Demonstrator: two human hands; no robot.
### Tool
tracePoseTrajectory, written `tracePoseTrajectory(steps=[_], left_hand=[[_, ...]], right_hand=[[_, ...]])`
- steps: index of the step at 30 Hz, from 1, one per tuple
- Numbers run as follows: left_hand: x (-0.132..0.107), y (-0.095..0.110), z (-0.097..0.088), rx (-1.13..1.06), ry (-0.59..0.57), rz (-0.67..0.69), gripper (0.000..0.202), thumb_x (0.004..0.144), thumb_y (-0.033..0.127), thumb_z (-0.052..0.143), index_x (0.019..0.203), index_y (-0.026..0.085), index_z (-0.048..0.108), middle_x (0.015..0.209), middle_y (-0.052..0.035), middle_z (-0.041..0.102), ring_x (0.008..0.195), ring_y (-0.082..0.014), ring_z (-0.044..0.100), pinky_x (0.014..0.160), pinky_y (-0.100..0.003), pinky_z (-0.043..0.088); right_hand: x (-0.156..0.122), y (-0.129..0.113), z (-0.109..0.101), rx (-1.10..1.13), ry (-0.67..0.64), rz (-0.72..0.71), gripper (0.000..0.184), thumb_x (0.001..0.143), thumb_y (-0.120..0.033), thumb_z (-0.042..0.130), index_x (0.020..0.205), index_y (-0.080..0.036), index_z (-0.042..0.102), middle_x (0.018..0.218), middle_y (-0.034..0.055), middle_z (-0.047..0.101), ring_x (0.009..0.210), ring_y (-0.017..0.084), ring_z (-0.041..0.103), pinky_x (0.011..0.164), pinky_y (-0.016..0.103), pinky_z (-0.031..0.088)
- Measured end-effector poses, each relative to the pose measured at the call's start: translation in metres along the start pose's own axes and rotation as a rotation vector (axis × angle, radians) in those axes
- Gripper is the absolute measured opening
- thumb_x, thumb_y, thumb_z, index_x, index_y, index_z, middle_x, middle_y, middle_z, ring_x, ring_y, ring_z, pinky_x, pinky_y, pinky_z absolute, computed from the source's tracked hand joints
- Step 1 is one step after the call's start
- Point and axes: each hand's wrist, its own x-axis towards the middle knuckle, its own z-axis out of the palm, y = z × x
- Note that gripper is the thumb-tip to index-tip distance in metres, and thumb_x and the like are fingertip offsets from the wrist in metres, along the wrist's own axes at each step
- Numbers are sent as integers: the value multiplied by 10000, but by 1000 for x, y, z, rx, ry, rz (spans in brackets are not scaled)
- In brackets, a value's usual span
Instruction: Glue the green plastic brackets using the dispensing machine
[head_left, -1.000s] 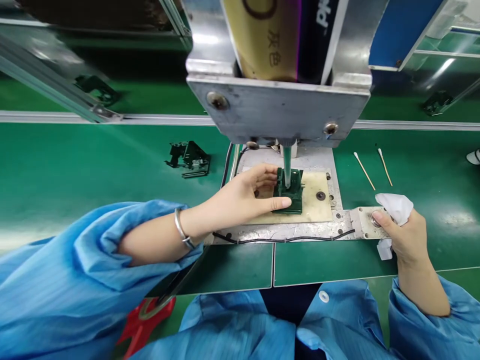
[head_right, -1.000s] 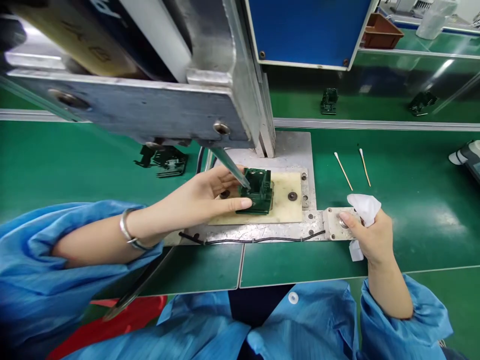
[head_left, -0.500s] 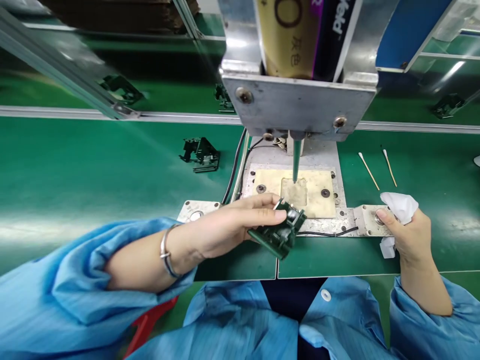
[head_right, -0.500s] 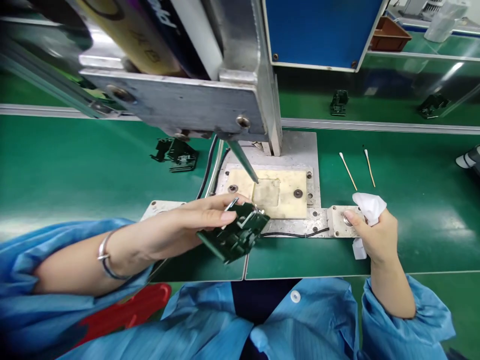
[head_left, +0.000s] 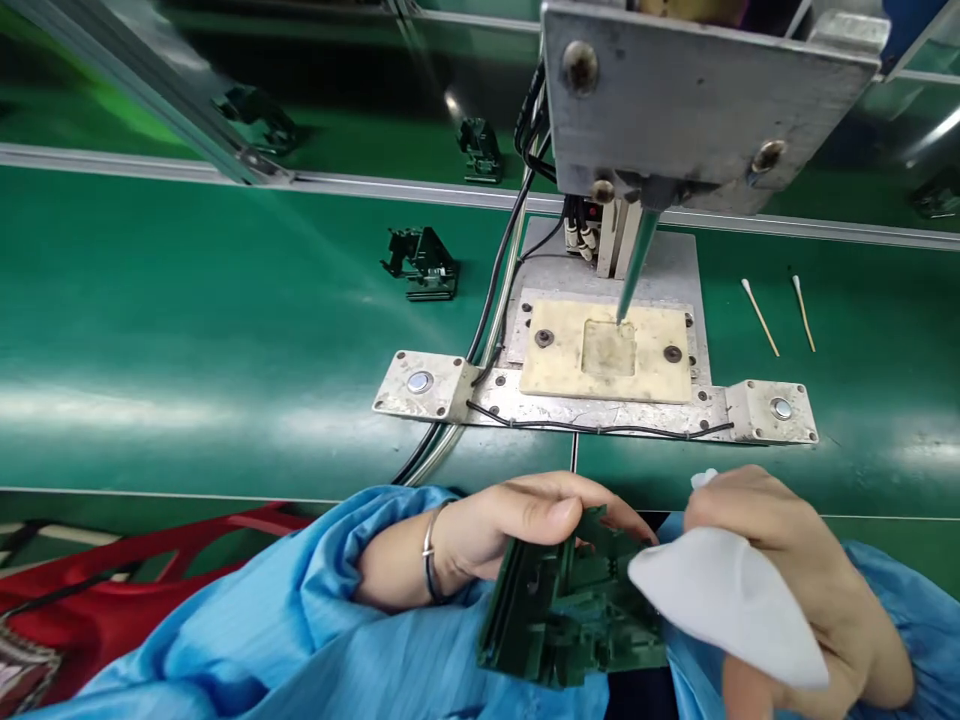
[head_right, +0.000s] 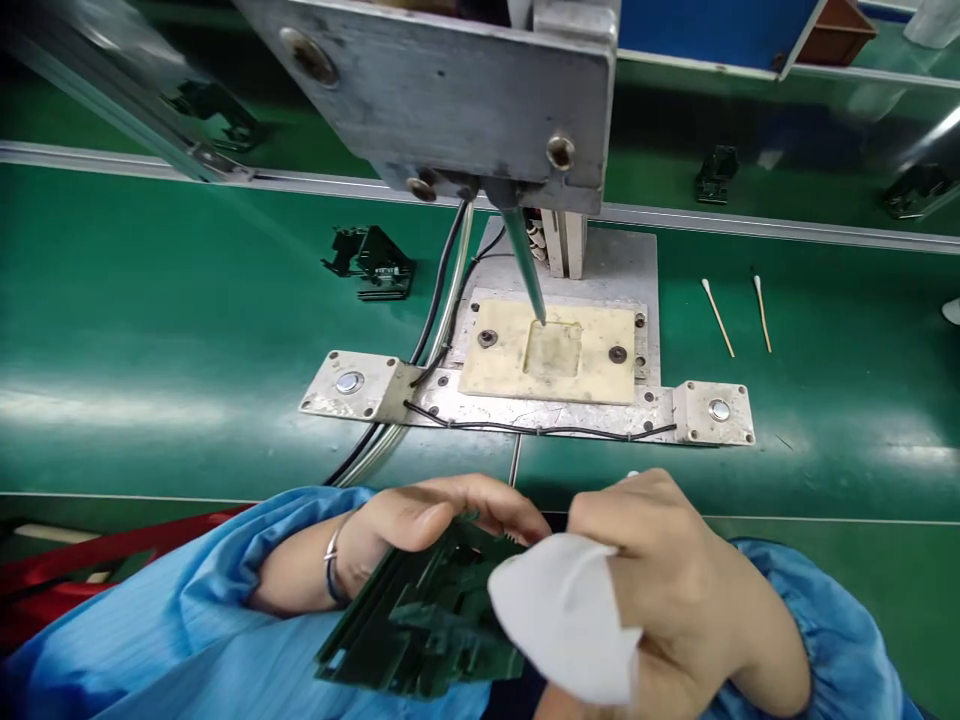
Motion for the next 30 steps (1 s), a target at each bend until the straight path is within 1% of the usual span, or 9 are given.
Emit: tracePoseTrajectory(steps=[1,3,6,10,15,18,23,28,30], left_hand=[[0,-2,0,-8,14,-24,598,535,538,812,928,92,752,771,-89,697,599,-151,583,568,-228,450],[1,-6,0,-22,42,-64,548,494,534,833,804,91,744,649,-53,645,503,-107,510,472,-200,380],[2,-10,1,4,48,-100,548,469,569,828,704,89,704,559,-27,582,449,-97,464,435,-212,354],[4,-10,2,59,-21,-106,524,524,568,810,746,105,706,562,-19,601,493,-152,554,561,-279,466],[5,-12,0,95,-96,-61,601,589,587,775,931,94,737,735,-72,696,671,-240,657,719,-356,508],[5,-13,0,56,-127,-50,548,630,558,758,947,112,742,719,-64,701,669,-243,667,713,-356,513],[7,-15,4,69,-121,-74,468,594,558,789,772,129,732,606,-30,671,554,-200,631,622,-316,513],[7,-16,4,87,-57,-73,533,594,589,775,816,106,724,627,-53,676,591,-230,650,652,-345,530],[6,-17,3,125,-87,-47,570,636,605,744,892,97,719,717,-79,699,660,-245,666,703,-363,536]], right_hand=[[10,1,4,70,-20,-10,608,1018,-496,160,567,-179,415,602,-19,350,461,86,283,473,272,268],[23,3,11,190,-42,-42,611,1009,-546,201,568,-175,404,605,-43,252,465,83,187,463,273,183],[27,3,15,209,-69,-74,573,968,-597,365,584,-176,430,632,-53,229,480,81,158,477,274,139],[15,-2,9,125,-133,-51,562,980,-568,366,586,-175,442,638,-49,223,497,91,158,501,289,122],[2,-4,3,90,-111,-9,554,984,-528,393,562,-168,408,641,-50,201,506,91,151,512,296,127],[3,-3,5,78,-77,-32,543,998,-499,359,564,-172,381,653,-45,206,510,93,171,509,289,140],[9,3,10,120,-18,-77,498,977,-496,416,590,-185,381,639,-46,249,497,90,188,501,284,145],[5,5,7,119,-34,-81,501,989,-495,369,599,-188,438,612,-42,293,479,91,210,484,290,154],[-2,4,3,113,-29,-54,491,989,-497,371,613,-190,443,603,-41,310,465,87,245,472,286,181]])
